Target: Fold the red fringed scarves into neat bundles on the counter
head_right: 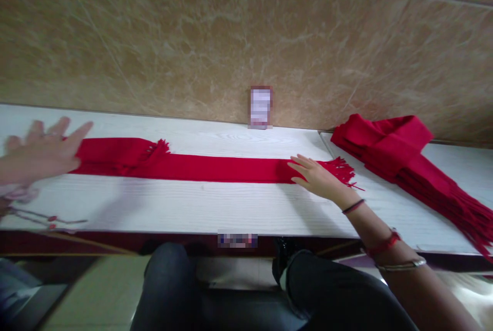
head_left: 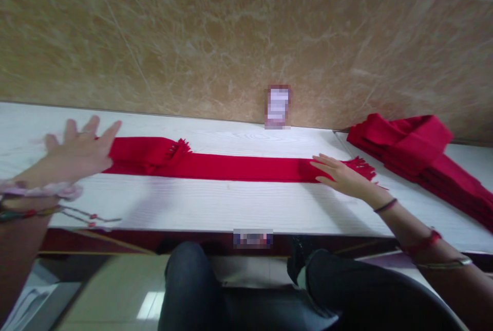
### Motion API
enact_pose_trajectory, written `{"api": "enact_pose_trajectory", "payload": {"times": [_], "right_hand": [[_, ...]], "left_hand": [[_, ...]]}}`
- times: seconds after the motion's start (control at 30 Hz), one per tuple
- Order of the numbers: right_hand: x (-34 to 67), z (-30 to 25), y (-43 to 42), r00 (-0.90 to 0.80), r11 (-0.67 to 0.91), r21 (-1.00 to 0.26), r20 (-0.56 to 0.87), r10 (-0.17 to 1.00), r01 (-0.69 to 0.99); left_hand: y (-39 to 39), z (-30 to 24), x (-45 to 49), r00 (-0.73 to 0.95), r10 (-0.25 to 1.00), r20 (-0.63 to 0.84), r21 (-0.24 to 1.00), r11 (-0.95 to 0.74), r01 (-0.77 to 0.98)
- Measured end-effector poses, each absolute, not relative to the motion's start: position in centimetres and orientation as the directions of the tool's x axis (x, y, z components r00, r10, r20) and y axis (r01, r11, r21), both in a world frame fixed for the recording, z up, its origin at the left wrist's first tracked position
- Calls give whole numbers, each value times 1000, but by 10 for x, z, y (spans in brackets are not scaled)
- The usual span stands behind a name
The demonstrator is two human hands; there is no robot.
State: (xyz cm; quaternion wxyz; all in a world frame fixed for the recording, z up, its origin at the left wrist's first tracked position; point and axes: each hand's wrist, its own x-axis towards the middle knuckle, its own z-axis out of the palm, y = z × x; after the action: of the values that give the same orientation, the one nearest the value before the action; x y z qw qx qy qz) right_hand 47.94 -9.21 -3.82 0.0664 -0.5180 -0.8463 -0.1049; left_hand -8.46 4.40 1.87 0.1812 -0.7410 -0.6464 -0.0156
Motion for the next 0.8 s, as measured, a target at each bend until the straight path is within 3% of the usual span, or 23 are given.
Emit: {"api": "enact_pose_trajectory", "payload": {"times": [0.03,0.13,0.23,0.4,0.6,0.8], "right_hand": [[468,-36,-91,-486,472,116,200,851,874],[443,-35,-92,-512,489,158,167,843,858],[438,-39,-97,-467,432,202,186,864,879],[445,-46,-105,-358,320,173,275,892,931],[452,-50,-110,-119,185,-98,468,876,978],[455,-56,-127,-248,324,-169,362,899,931]], "left_hand": [[43,22,-55,216,940,264,-228,-157,961],[34,20,43,667,738,107,-101,-659,745],[19,4,121,859,511,18,-2,-859,512],[6,-16,163,921,388,35,-87,-917,390],[2,-11,155,909,415,26,-161,-896,414],[-10,-21,145,913,405,-40,-81,-912,402]]}}
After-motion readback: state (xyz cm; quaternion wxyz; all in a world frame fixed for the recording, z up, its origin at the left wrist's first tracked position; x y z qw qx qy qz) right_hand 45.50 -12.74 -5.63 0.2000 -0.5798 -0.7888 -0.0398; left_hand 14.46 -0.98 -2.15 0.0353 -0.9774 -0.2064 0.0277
